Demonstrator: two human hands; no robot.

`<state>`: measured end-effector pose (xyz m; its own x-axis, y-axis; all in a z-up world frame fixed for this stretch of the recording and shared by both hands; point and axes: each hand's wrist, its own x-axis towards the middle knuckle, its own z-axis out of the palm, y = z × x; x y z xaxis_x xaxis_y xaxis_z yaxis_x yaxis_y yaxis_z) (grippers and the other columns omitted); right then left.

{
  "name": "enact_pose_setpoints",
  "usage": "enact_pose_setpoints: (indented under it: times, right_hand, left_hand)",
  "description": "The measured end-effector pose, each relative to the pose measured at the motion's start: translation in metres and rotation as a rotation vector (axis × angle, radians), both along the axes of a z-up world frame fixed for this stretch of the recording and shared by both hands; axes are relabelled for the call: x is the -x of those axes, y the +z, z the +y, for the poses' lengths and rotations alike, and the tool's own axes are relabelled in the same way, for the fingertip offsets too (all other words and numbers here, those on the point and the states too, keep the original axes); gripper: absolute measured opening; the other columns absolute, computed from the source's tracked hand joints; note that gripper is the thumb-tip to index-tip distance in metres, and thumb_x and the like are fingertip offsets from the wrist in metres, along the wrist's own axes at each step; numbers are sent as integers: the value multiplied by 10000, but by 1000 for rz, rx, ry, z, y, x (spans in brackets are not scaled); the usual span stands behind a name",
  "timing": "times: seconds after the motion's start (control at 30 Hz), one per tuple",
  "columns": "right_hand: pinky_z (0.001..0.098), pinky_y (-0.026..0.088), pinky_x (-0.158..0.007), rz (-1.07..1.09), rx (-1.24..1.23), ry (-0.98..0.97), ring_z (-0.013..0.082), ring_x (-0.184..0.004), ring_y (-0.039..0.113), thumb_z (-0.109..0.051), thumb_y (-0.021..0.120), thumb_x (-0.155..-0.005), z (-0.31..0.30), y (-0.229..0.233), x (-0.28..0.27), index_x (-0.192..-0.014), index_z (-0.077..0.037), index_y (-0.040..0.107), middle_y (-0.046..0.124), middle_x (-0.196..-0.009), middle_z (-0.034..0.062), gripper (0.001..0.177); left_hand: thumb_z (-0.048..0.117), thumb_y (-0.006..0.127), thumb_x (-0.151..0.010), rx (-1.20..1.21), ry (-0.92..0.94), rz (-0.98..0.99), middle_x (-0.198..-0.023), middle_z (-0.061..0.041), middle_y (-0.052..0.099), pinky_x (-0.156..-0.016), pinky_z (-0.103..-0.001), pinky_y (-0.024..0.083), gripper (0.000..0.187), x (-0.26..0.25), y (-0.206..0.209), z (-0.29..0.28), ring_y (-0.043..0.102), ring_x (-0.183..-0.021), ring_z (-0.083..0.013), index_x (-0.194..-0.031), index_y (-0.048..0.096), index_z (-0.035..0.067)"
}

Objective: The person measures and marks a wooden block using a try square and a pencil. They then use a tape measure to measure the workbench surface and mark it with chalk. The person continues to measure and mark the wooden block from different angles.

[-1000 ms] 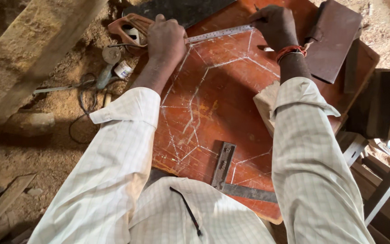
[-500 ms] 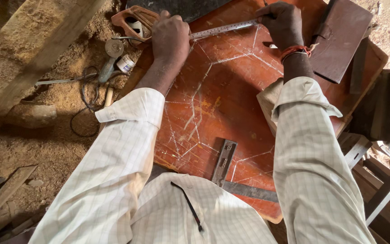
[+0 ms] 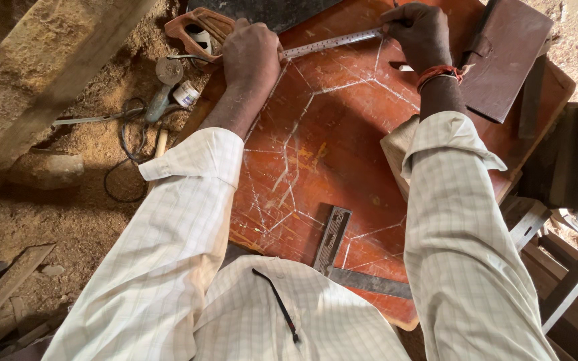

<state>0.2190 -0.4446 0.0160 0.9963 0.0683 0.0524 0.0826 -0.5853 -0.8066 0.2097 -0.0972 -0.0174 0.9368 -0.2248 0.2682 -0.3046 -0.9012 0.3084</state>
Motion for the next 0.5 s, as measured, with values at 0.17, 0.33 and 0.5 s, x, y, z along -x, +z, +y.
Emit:
enact_pose_setpoints:
  times: [0.17,0.33,0.5]
  right_hand:
    - [231,586,-785,-17,44,-7,87,-868,719,28,776,-945,-2,-5,-1,-1088,-13,800,788,-972,57,151]
    - [256,590,-813,-16,64,77,114,-888,741,35,727,-956,-7,5,-3,-1111,5,771,782,-987,55,164]
    - [276,596,-768,174,-199,0,111,-891,726,12,683,-993,12,26,8,-1074,-9,753,768,-980,27,108]
  left_hand:
    - [168,847,-755,2,0,-32,-776,-88,726,-638,-433,587,37,2,4,2,679,-827,-258,-731,829,187]
    - [171,863,-781,78,-59,-41,-788,-73,733,-661,-439,573,58,0,1,5,666,-826,-268,-739,832,196]
    - [156,877,-807,115,-45,33,-802,-87,728,-633,-412,571,74,-2,-6,5,660,-828,-240,-758,822,152]
